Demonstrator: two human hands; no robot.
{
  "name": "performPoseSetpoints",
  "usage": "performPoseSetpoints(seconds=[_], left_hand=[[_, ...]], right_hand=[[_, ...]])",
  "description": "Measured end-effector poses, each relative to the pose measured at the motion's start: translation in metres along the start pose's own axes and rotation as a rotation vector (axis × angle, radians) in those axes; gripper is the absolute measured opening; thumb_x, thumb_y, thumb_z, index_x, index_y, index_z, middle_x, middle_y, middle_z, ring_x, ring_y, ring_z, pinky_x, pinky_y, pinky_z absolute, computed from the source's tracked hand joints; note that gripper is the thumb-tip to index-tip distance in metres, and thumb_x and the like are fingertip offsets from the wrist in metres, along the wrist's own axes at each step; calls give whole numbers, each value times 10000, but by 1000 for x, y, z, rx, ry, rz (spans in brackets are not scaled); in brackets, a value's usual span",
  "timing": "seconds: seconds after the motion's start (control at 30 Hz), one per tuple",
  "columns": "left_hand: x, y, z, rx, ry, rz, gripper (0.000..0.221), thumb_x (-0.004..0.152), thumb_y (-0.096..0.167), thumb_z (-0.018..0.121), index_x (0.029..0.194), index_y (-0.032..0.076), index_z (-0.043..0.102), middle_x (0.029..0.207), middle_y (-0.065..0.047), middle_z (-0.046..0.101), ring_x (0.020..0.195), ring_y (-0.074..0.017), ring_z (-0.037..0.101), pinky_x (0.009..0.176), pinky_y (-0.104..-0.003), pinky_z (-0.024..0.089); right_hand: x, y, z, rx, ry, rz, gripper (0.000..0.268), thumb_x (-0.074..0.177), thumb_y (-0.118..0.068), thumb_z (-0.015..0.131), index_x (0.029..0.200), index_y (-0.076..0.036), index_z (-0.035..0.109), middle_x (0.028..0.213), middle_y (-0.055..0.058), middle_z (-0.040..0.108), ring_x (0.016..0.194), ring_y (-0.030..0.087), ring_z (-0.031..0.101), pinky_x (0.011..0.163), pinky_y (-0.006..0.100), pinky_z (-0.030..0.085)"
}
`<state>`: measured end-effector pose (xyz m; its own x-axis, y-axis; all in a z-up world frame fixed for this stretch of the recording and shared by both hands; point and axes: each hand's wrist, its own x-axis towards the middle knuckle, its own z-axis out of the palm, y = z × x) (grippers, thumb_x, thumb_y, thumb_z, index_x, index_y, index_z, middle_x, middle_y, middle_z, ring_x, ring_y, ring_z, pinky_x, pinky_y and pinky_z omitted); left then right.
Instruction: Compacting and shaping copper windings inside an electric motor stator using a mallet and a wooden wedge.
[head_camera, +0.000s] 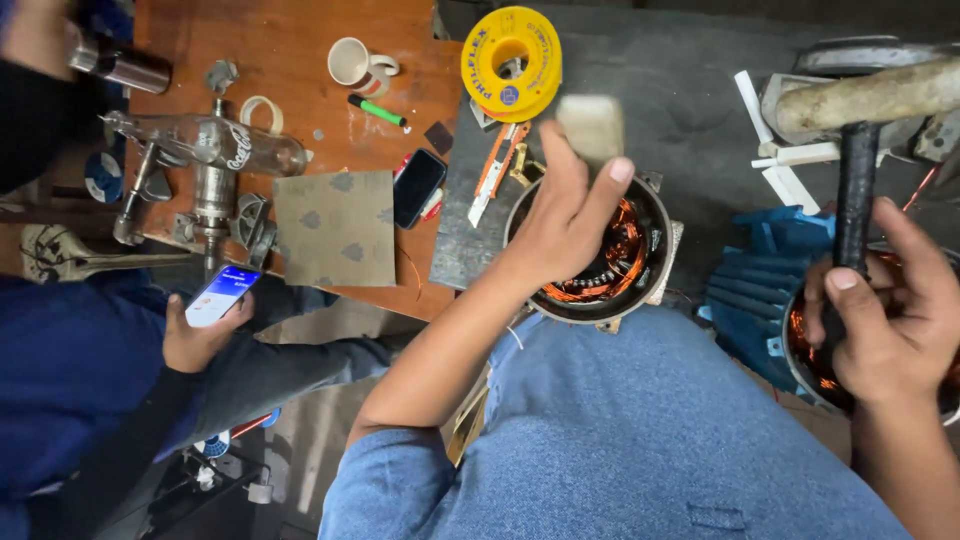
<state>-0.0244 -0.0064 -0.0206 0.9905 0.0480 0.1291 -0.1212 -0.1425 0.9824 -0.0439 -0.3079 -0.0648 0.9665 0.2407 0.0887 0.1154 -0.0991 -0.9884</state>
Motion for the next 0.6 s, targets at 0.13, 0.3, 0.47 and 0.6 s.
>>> performPoseSetpoints(seconds=[0.13,0.3,0.47,0.6], left_hand=[[4,-21,2,122,9,16,460,992,494,417,1091,77,248,988,-52,346,880,-151,447,774,-344,457],[16,-15,3,8,-11,440,260,1058,333,419,1048,132,255,1054,-61,364,922,-158,415,830,-308,408],[12,-16,-11,257,-228,242,220,982,198,570,1078,105,396,1071,-48,479,931,-181,488,850,-333,417],[13,-3,-16,148,-248,271,279,959,257,620,1175,132,495,1065,-12,660,937,-153,663,853,-308,539]], right_hand=[[-1,-3,0,-34,-13,21,575,1058,61,431,1610,-5,282,845,296,509,436,287,453,435,339,406],[3,-11,5,-30,-48,-16,599,1012,94,442,1587,40,281,727,276,465,416,259,452,420,331,419],[3,-10,2,-37,-70,-19,591,1014,60,452,1579,30,282,722,267,478,409,254,464,406,317,422],[5,-20,5,-18,-63,48,588,1014,73,429,1579,63,268,742,315,469,394,283,437,433,347,405]])
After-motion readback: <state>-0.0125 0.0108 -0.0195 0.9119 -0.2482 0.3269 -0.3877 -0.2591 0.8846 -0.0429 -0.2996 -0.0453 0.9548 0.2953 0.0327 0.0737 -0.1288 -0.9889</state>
